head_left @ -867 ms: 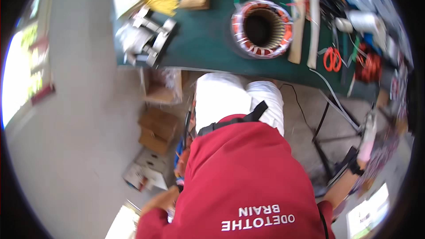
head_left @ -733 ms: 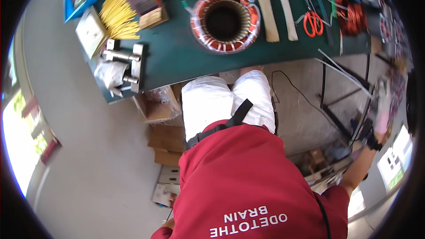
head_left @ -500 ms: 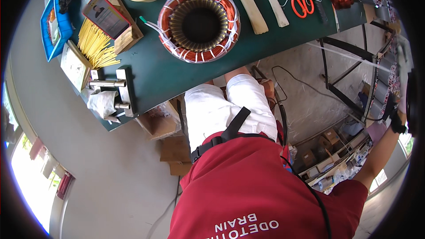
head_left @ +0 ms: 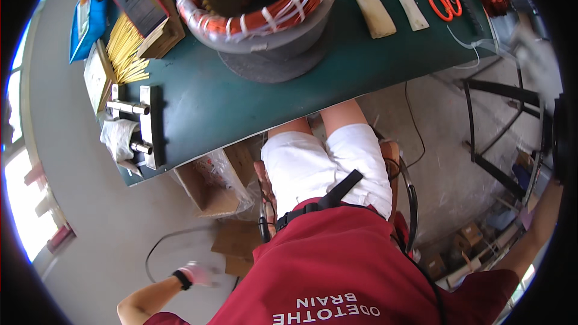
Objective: The recorder is wiring motor stators by inserting copper coils and securing them with cable ties.
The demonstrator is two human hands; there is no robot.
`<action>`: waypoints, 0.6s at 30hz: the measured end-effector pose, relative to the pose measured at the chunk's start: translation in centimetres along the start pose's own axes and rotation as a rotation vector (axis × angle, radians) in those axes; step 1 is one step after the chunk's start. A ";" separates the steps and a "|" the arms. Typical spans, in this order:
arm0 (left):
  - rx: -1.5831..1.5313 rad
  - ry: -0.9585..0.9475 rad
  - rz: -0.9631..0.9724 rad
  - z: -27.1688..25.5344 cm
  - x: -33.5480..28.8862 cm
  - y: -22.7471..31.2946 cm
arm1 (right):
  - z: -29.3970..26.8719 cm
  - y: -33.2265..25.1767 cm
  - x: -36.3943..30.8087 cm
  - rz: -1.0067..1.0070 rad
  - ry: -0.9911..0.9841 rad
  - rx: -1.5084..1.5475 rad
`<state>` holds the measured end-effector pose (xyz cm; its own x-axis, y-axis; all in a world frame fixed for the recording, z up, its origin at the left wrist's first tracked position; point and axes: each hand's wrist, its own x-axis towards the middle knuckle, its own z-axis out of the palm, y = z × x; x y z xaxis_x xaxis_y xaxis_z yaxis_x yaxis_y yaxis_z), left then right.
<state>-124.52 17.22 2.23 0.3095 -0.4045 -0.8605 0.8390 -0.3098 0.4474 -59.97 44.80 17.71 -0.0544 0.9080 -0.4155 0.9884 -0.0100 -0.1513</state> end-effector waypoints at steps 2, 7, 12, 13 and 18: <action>-0.653 0.498 0.581 3.7 9.4 4.8 | 10.4 1.4 1.9 -0.334 -0.144 -0.096; -1.021 1.228 0.492 -0.9 15.2 10.3 | 29.4 2.3 -2.2 0.199 -0.497 0.797; -0.943 1.158 0.575 -4.8 17.0 6.6 | 43.9 2.2 -8.5 0.131 -0.318 0.459; -0.937 1.155 0.571 -4.4 16.7 6.2 | 43.7 1.8 -9.2 0.138 -0.277 0.448; -0.834 1.224 0.599 -9.8 14.7 -0.7 | 46.7 3.7 -10.9 0.276 0.183 0.252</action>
<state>-116.12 19.94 -13.16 0.4812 0.7403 -0.4694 0.3419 0.3346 0.8781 -62.33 15.25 -20.21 0.2561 0.9160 -0.3087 0.8956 -0.3450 -0.2807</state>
